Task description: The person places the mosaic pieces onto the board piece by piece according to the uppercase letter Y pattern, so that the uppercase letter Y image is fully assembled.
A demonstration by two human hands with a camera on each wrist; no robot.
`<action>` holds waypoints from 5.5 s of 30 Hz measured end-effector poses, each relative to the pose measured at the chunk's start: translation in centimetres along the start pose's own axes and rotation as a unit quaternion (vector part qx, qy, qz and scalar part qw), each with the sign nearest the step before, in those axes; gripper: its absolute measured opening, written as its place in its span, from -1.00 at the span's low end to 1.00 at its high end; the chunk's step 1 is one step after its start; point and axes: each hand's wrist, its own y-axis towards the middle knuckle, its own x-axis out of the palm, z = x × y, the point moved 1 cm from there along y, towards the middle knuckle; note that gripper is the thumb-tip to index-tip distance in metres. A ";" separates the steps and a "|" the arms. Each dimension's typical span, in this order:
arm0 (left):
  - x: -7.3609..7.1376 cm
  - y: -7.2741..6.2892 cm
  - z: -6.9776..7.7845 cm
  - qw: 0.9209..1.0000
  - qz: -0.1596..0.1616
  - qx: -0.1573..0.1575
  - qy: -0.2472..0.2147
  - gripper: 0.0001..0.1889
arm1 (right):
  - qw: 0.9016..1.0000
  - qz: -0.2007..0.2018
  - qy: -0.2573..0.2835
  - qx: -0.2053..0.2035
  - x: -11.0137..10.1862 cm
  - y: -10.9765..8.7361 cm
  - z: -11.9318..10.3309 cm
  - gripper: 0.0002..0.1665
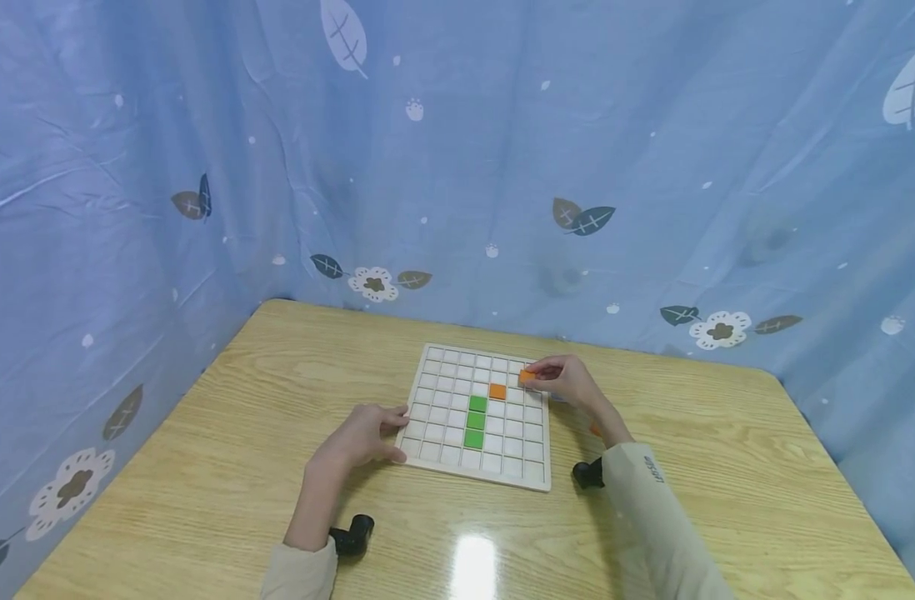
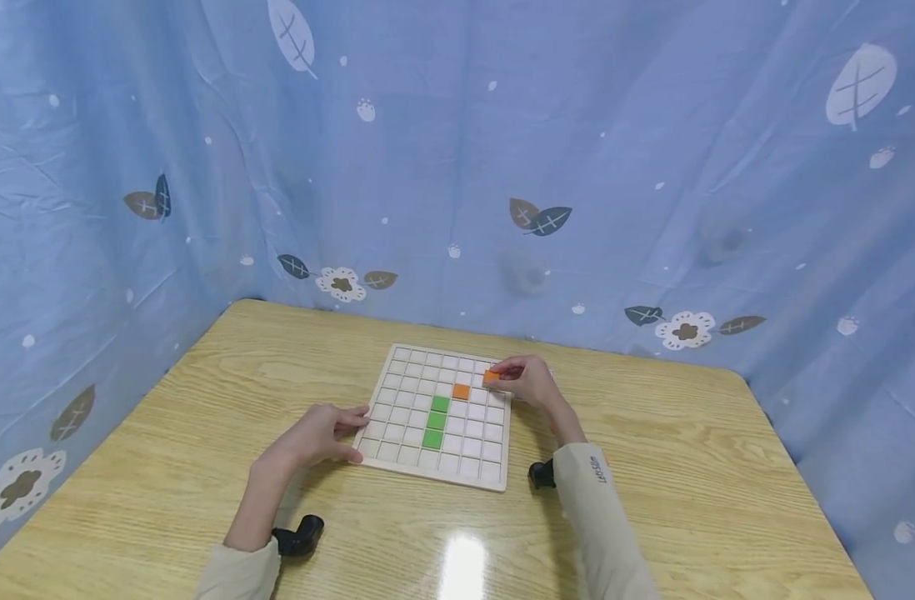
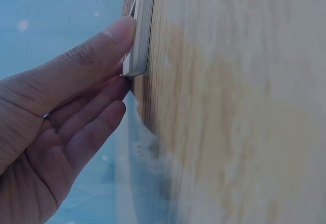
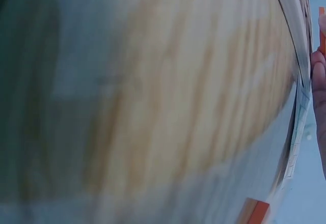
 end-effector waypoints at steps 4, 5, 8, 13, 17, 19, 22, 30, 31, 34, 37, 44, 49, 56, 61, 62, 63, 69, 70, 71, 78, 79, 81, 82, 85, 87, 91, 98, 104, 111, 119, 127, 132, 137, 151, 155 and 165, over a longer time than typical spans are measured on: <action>-0.1 -0.1 0.1 1.000 -0.001 -0.006 0.001 -0.43 | 1.000 -0.005 -0.008 -0.012 0.2 0.2 -0.1 -0.66; -0.1 -0.1 0.1 1.000 -0.001 -0.007 0.001 -0.43 | 1.000 -0.006 -0.011 -0.017 0.2 0.2 -0.2 -0.66; -0.1 -0.1 0.1 1.000 -0.002 -0.007 0.001 -0.43 | 0.999 -0.009 -0.024 -0.029 0.4 0.3 -0.3 -0.69; -0.1 -0.2 0.1 1.000 -0.001 -0.002 0.001 -0.43 | 0.998 -0.005 -0.048 -0.045 0.5 0.4 -0.4 -0.73; -0.1 -0.2 0.1 1.000 -0.004 -0.004 0.002 -0.42 | 0.996 -0.008 -0.070 -0.047 0.7 0.6 -0.4 -0.74; -0.1 -0.1 0.1 1.000 -0.005 -0.007 0.003 -0.43 | 0.996 -0.010 -0.075 -0.039 0.7 0.8 -0.4 -0.74; -0.2 -0.1 0.1 1.000 -0.006 -0.008 0.005 -0.42 | 0.996 -0.012 -0.082 -0.030 0.9 1.0 -0.5 -0.75; -0.2 -0.1 0.1 1.000 -0.008 -0.005 0.003 -0.43 | 0.994 -0.015 -0.100 -0.044 1.2 1.5 -0.8 -0.73; -0.2 -0.1 0.1 1.000 -0.009 -0.004 0.003 -0.42 | 0.993 -0.015 -0.103 -0.047 1.2 1.4 -0.8 -0.73; -0.3 -0.1 0.1 1.000 -0.010 -0.006 0.004 -0.43 | 0.994 -0.014 -0.101 -0.039 1.3 1.4 -0.9 -0.73; -0.3 -0.2 0.1 1.000 -0.012 -0.011 0.002 -0.45 | 0.995 -0.017 -0.094 -0.029 1.3 1.4 -0.9 -0.74; -0.4 -0.2 0.3 1.000 -0.011 -0.009 0.000 -0.45 | 0.995 -0.018 -0.091 -0.044 1.1 1.5 -1.0 -0.75; -0.3 -0.2 0.3 1.000 -0.014 -0.015 0.000 -0.45 | 0.993 -0.023 -0.096 -0.061 1.1 1.5 -1.0 -0.74; -0.2 -0.2 0.3 1.000 -0.010 -0.013 -0.001 -0.45 | 0.995 -0.022 -0.091 -0.045 1.0 1.3 -0.9 -0.69; -0.2 -0.3 0.4 1.000 -0.010 -0.013 0.002 -0.45 | 0.996 -0.023 -0.075 -0.038 0.4 0.7 -0.7 -0.71; -0.2 -0.3 0.4 1.000 -0.010 -0.013 0.003 -0.45 | 0.997 -0.023 -0.071 -0.032 0.1 0.5 -0.7 -0.71; -0.3 -0.3 0.5 1.000 -0.009 -0.012 0.004 -0.45 | 0.997 -0.021 -0.066 -0.025 -0.2 0.2 -0.6 -0.71; -0.4 -0.4 0.4 1.000 -0.011 -0.009 0.001 -0.45 | 0.998 0.002 -0.066 -0.024 -2.8 -2.3 0.0 -0.69; -0.3 -0.4 0.4 1.000 -0.013 -0.007 0.002 -0.45 | 0.998 0.006 -0.064 -0.027 -3.4 -2.8 0.2 -0.69; -0.4 -0.4 0.4 1.000 -0.014 -0.004 0.002 -0.45 | 0.998 0.006 -0.061 -0.030 -3.9 -3.4 0.4 -0.68; -0.8 -0.4 -0.2 1.000 -0.013 -0.004 -0.025 -0.41 | 1.000 0.008 -0.016 0.006 -6.5 -6.5 2.1 -0.60; -0.8 -0.4 -0.2 1.000 -0.014 -0.004 -0.027 -0.41 | 1.000 0.007 -0.014 0.009 -6.8 -7.1 2.3 -0.59; -0.9 -0.4 -0.2 0.999 -0.017 -0.004 -0.031 -0.41 | 1.000 -0.002 -0.007 0.016 -7.4 -8.1 2.6 -0.57; -0.8 -0.3 -0.2 0.999 -0.018 -0.003 -0.031 -0.41 | 1.000 -0.004 -0.006 0.020 -7.6 -8.7 2.7 -0.57; -0.7 -0.2 -0.1 0.999 -0.021 -0.001 -0.034 -0.41 | 0.999 -0.017 -0.014 0.037 -8.3 -10.3 2.9 -0.56; -0.5 -0.2 -0.1 0.999 -0.021 0.002 -0.034 -0.41 | 0.998 -0.021 -0.024 0.047 -8.6 -11.3 3.0 -0.56; -0.5 -0.2 -0.2 0.999 -0.015 0.002 -0.035 -0.41 | 0.998 -0.029 -0.039 0.036 -8.5 -13.0 2.6 -0.61; -0.4 -0.3 -0.3 0.999 -0.012 0.005 -0.034 -0.41 | 0.991 0.063 -0.121 0.011 -6.9 -15.5 2.1 -0.64; -0.4 -0.4 -0.3 0.999 -0.016 0.007 -0.034 -0.41 | 0.976 0.125 -0.165 0.065 -5.8 -17.0 1.7 -0.51; -0.4 -0.5 -0.5 0.999 -0.013 0.009 -0.041 -0.41 | 0.953 0.194 -0.230 0.032 -5.1 -17.2 1.6 -0.68; -0.4 -0.5 -0.4 0.999 -0.011 0.011 -0.035 -0.41 | 0.958 0.174 -0.225 0.024 -4.9 -16.8 1.6 -0.79; -0.3 -0.3 -0.1 0.999 -0.011 0.010 -0.031 -0.42 | 0.963 0.141 -0.227 -0.043 -5.2 -16.7 2.5 -0.81; -0.3 -0.2 0.0 1.000 -0.013 0.009 -0.027 -0.42 | 0.967 0.133 -0.213 -0.051 -5.2 -16.5 2.7 -0.79; -0.3 -0.2 0.0 1.000 -0.014 0.007 -0.023 -0.42 | 0.972 0.127 -0.192 -0.050 -5.0 -16.2 2.6 -0.78; -0.1 -0.2 -0.1 1.000 -0.009 0.004 -0.021 -0.42 | 0.987 0.085 -0.108 -0.085 -3.8 -12.6 -0.1 -0.80; -0.1 -0.3 -0.1 1.000 -0.008 0.003 -0.027 -0.42 | 0.990 0.065 -0.100 -0.077 -3.3 -11.2 -0.7 -0.80; 0.2 0.0 -0.3 1.000 -0.005 -0.006 -0.030 -0.41 | 0.992 0.048 -0.072 -0.088 -1.3 -7.7 -2.4 -0.78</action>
